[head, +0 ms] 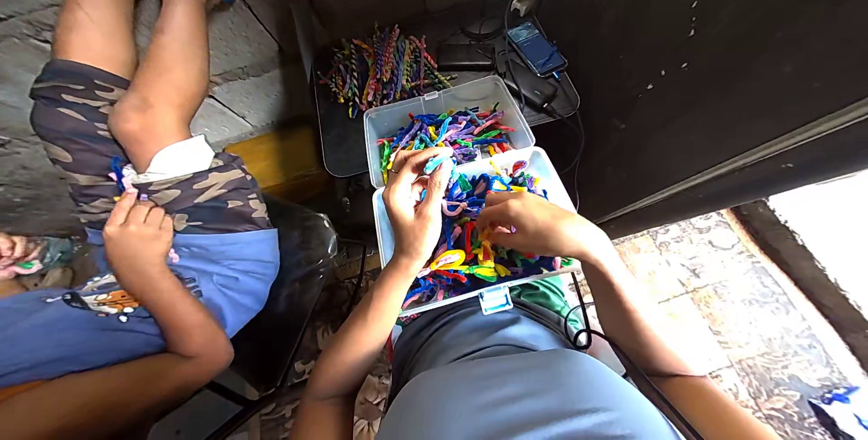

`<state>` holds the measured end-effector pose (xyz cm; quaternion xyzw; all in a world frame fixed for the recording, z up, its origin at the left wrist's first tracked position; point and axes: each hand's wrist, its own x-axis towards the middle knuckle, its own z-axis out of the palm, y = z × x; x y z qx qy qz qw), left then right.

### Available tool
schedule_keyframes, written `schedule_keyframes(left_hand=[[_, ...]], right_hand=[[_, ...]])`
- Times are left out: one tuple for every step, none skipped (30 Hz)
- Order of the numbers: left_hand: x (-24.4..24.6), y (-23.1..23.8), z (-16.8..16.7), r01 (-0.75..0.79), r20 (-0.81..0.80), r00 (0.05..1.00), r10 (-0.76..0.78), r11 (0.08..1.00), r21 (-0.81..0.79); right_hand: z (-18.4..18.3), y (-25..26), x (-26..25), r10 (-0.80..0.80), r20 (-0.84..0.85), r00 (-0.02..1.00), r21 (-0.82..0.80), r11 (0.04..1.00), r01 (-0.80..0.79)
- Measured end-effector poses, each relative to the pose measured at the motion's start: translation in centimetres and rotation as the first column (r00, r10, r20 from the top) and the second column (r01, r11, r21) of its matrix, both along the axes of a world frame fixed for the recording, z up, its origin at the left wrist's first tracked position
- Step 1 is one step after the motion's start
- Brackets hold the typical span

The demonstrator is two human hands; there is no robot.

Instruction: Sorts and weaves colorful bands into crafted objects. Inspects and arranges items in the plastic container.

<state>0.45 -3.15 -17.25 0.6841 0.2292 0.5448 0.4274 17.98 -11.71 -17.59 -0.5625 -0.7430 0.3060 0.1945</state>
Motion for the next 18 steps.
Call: schedule_keyframes(left_hand=[[0.0,0.0,0.0,0.000,-0.003,1.000,0.000,1.000,0.001],[0.0,0.0,0.0,0.002,-0.005,1.000,-0.002,1.000,0.002],[0.0,0.0,-0.1,0.005,-0.009,1.000,-0.005,1.000,0.004],[0.0,0.0,-0.1,0.008,-0.015,1.000,-0.008,1.000,0.009],[0.0,0.0,-0.1,0.011,-0.024,1.000,-0.011,1.000,0.012],[0.0,-0.1,-0.1,0.014,-0.031,0.999,-0.013,1.000,0.012],[-0.1,-0.1,-0.1,0.019,-0.034,0.999,-0.019,1.000,0.008],[-0.1,-0.1,-0.1,0.023,-0.032,0.999,-0.023,1.000,0.005],[0.0,-0.1,-0.1,0.027,-0.023,0.999,-0.027,1.000,0.002],[0.0,-0.1,-0.1,0.029,-0.012,0.999,-0.029,1.000,-0.001],[0.0,-0.1,-0.1,0.031,0.001,1.000,-0.031,1.000,-0.004],[0.0,-0.1,0.0,0.033,0.012,0.999,-0.033,0.999,-0.006],[0.1,-0.1,0.0,0.034,0.024,0.999,-0.034,0.999,-0.007],[0.1,0.0,0.0,0.038,0.033,0.999,-0.038,0.999,-0.006],[0.0,0.0,0.0,0.044,0.037,0.998,-0.044,0.999,-0.002],[0.0,0.0,-0.1,0.053,0.043,0.998,-0.053,0.999,0.000],[0.0,0.0,-0.1,0.061,0.052,0.997,-0.061,0.998,0.000],[0.0,0.0,-0.1,0.062,0.061,0.996,-0.061,0.998,-0.007]], right_hand=[[0.4,-0.2,0.0,-0.081,0.072,0.994,0.010,0.997,0.081],[0.8,-0.4,-0.2,-0.144,0.145,0.979,-0.002,0.989,0.146],[1.2,-0.6,-0.4,-0.165,0.178,0.970,-0.009,0.986,0.169],[1.5,-0.9,-0.5,-0.142,0.156,0.978,0.005,0.990,0.143],[1.6,-1.1,-0.8,-0.082,0.111,0.990,0.016,0.997,0.080],[1.8,-1.2,-1.2,-0.002,0.079,0.997,-0.003,1.000,0.002],[1.9,-1.2,-1.8,0.077,0.066,0.995,-0.062,0.995,-0.073],[2.1,-1.1,-2.6,0.135,0.081,0.988,-0.139,0.983,-0.123],[2.2,-0.8,-3.5,0.171,0.128,0.977,-0.230,0.963,-0.138],[2.4,-0.6,-4.5,0.189,0.194,0.962,-0.316,0.941,-0.121],[2.3,-0.3,-5.4,0.199,0.252,0.947,-0.369,0.924,-0.096],[2.0,-0.1,-5.9,0.208,0.283,0.936,-0.383,0.920,-0.089],[1.8,0.0,-6.0,0.218,0.289,0.932,-0.374,0.922,-0.099],[1.9,0.0,-5.7,0.225,0.265,0.937,-0.363,0.924,-0.119],[1.9,-0.1,-5.1,0.217,0.220,0.951,-0.327,0.935,-0.138],[1.9,-0.2,-4.2,0.189,0.159,0.969,-0.263,0.954,-0.143],[1.7,-0.5,-3.2,0.146,0.096,0.985,-0.179,0.975,-0.128],[1.4,-0.7,-2.3,0.096,0.042,0.994,-0.074,0.993,-0.093]])
